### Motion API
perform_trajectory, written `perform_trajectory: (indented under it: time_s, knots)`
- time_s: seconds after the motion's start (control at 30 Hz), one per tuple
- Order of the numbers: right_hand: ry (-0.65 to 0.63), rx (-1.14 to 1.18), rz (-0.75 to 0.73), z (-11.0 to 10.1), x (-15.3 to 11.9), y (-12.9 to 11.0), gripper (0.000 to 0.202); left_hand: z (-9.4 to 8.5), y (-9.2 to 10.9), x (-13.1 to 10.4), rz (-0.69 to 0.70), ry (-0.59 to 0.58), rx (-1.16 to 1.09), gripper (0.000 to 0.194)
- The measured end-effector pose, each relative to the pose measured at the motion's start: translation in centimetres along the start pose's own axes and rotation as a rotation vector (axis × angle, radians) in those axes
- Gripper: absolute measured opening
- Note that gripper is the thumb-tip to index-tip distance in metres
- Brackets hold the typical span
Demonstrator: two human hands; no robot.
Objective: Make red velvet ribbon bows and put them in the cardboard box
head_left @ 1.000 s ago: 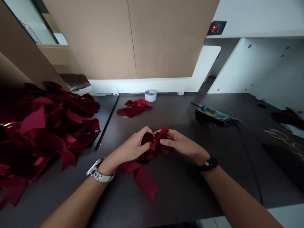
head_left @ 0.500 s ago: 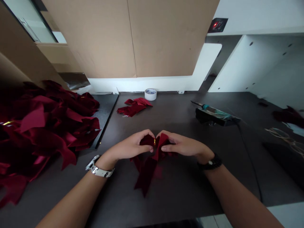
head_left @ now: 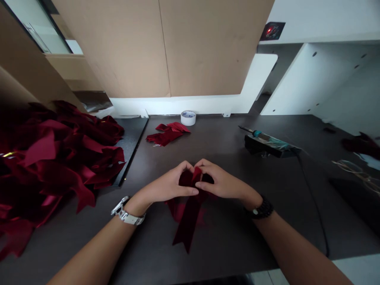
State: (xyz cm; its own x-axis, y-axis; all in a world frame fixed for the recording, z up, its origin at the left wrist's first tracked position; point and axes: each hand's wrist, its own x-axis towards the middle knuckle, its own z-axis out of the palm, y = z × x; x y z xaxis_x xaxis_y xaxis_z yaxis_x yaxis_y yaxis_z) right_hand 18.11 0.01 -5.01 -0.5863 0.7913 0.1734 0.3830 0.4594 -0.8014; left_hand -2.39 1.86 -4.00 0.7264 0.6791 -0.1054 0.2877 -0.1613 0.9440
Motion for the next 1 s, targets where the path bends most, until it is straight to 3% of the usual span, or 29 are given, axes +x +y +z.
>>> perform_trajectory:
  time_s: [0.17,0.47,0.6,0.83,1.0]
  knots:
    - [0.054,0.038,0.038,0.5,0.1,-0.2,0.014,-0.1,-0.6,0.3,0.058,0.049,0.064,0.028]
    - [0.228,0.387,0.188,2.3,0.6,-0.3,0.016,-0.1,-0.7,0.4,0.092,0.169,0.203,0.025]
    - [0.234,0.449,0.269,2.7,0.6,-0.4,0.019,0.2,-0.3,0.4,0.055,0.203,0.273,0.026]
    - [0.225,0.699,0.369,2.8,0.8,-0.4,0.025,1.0,-0.7,0.7,0.119,0.330,0.343,0.025]
    - [0.184,0.881,0.465,2.4,0.7,-0.5,0.029,1.5,-1.4,0.6,0.204,0.412,0.597,0.027]
